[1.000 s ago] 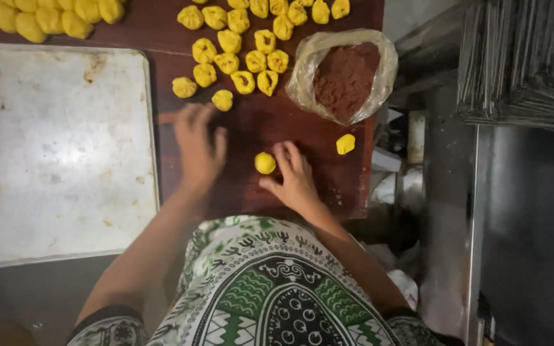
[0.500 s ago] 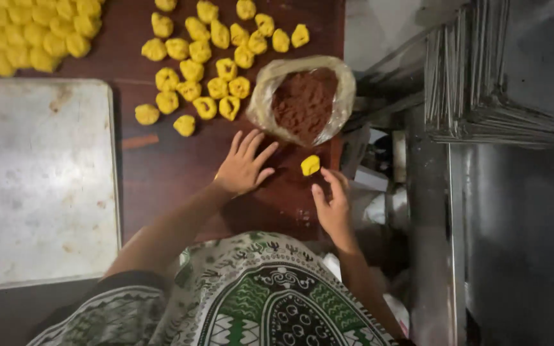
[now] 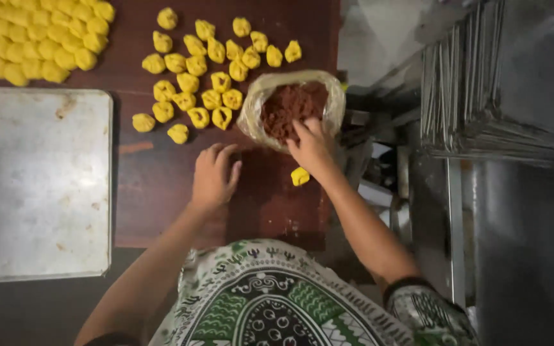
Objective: Filling dough balls with a brown paste and shaping them into buns on a work table.
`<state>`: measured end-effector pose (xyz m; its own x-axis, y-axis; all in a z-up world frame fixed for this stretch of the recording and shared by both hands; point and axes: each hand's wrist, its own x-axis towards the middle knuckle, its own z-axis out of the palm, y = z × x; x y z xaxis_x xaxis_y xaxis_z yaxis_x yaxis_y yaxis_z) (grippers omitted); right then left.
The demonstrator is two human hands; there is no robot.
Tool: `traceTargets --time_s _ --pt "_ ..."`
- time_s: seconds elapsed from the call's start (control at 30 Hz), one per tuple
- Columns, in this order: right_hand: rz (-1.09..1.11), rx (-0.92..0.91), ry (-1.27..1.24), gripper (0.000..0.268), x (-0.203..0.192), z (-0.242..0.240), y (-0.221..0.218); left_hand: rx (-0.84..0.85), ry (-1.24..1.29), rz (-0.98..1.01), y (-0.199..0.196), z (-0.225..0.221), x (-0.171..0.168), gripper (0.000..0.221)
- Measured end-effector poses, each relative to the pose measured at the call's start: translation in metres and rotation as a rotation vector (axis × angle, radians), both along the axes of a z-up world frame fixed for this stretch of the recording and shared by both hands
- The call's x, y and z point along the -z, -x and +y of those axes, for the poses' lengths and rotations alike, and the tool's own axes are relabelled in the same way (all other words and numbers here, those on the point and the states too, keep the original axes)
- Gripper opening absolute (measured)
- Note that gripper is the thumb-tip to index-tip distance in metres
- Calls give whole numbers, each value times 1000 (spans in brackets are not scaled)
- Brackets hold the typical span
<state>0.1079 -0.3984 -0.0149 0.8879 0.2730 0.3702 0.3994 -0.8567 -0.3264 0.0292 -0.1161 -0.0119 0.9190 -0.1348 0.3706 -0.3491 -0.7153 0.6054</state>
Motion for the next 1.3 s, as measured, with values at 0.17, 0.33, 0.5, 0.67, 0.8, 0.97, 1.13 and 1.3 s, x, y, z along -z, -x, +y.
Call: traceTargets --time_s 0.17,0.33,0.5,0.67,0.8,0.97,1.13,1.3 --pt "139 -36 278 65 -18 34 -12 143 -273 250 27 32 13 71" --pt "67 -29 329 47 -4 36 -7 146 -422 269 28 35 50 31" --pt "-1 6 355 32 3 46 -4 152 -304 229 28 45 40 30" --pt "49 45 203 20 15 31 -5 317 -82 378 21 59 54 21" --pt "566 320 -465 32 6 -8 11 187 425 579 -1 46 50 31" --pt "897 -109 -1608 60 -65 16 63 28 1331 971 -28 -8 24 27" --pt "424 -98 -489 73 -100 70 97 116 1550 1049 -18 -30 -40 33" --pt "145 -220 24 70 -93 54 105 103 1417 844 -7 -51 -11 33"
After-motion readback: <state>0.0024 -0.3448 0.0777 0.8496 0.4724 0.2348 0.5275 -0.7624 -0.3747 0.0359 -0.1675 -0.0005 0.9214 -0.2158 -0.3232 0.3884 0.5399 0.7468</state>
